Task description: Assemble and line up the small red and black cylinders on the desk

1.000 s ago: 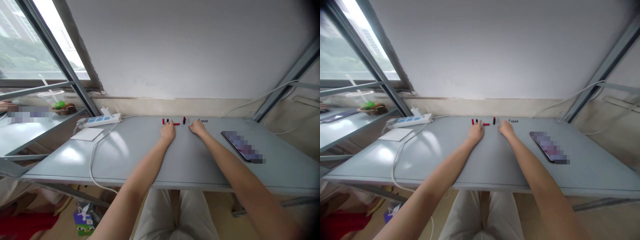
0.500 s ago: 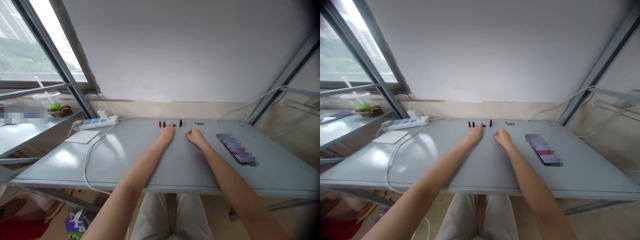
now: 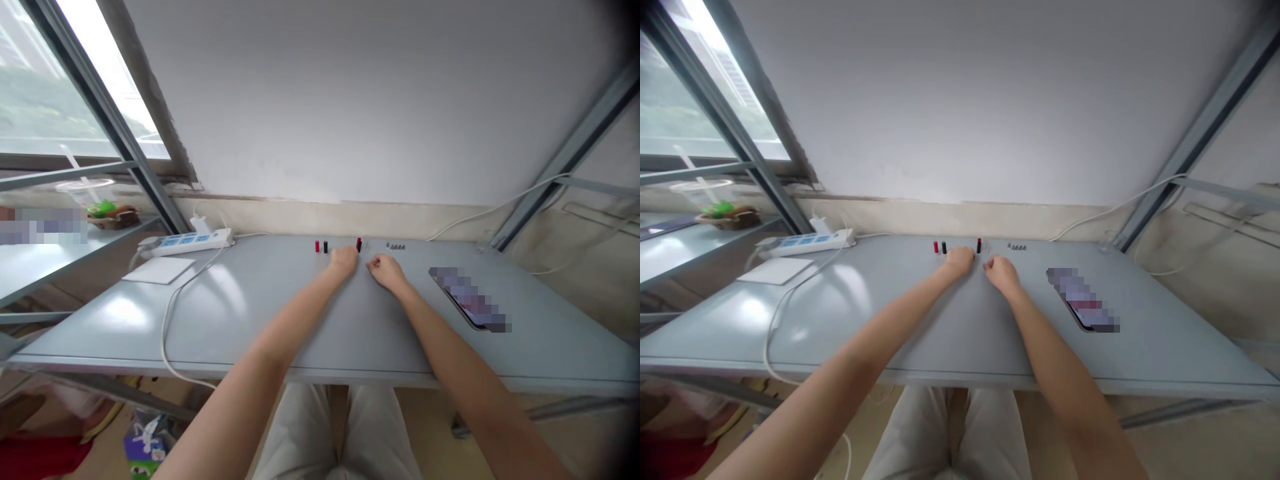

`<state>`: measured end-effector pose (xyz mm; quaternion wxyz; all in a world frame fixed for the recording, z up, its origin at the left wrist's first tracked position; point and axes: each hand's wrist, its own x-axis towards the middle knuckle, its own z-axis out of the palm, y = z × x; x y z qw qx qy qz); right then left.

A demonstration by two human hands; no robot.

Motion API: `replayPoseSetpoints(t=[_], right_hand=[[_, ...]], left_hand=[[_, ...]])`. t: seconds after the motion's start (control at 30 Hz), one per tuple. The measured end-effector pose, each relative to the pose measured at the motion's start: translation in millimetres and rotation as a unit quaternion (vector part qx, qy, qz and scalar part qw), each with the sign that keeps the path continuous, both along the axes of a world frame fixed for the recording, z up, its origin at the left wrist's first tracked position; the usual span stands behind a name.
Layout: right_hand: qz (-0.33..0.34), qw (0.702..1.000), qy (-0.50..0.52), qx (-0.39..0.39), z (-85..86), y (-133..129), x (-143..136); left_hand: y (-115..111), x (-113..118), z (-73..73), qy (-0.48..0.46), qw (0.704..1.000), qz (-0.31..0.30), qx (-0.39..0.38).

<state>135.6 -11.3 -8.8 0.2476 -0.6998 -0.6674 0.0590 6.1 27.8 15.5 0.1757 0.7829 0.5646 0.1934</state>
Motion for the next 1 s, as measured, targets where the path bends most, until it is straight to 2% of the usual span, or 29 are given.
replayPoseSetpoints(t=[0.1,0.2,0.27,0.33,0.43,0.53,0.6,0.73,1.0], right_hand=[[0.004,1.000,0.010,0.001,-0.2,0.0,-1.4],[0.020,0.999,0.024,0.016,-1.5,0.6,-3.5],[0.041,0.998,0.044,0.035,-2.3,0.9,-5.7],[0.064,0.994,0.076,0.055,-2.4,0.4,-9.0],[0.102,0.985,0.122,0.063,-1.1,-1.8,-14.7],[0.130,0.981,0.134,0.056,1.1,-5.0,-18.9],[0.140,0.979,0.136,0.055,2.3,-6.5,-20.0],[0.140,0.975,0.165,0.047,2.4,-6.5,-20.4],[0.147,0.963,0.222,0.028,-0.2,-6.8,-24.2]], left_hand=[[-9.6,-6.9,3.4,0.069,0.998,-0.010,0.012],[-16.5,-18.6,4.1,0.021,0.999,0.001,0.027],[-19.5,-25.6,1.8,-0.058,0.998,0.037,0.014],[-22.4,-30.8,-2.3,-0.182,0.981,0.066,-0.027],[-28.8,-35.3,-9.4,-0.365,0.923,0.059,-0.109],[-36.0,-36.7,-13.4,-0.449,0.881,0.034,-0.148],[-39.4,-36.2,-14.2,-0.467,0.871,0.015,-0.156],[-41.1,-34.0,-16.0,-0.465,0.870,-0.014,-0.165],[-38.6,-33.6,-20.4,-0.483,0.861,-0.010,-0.161]])
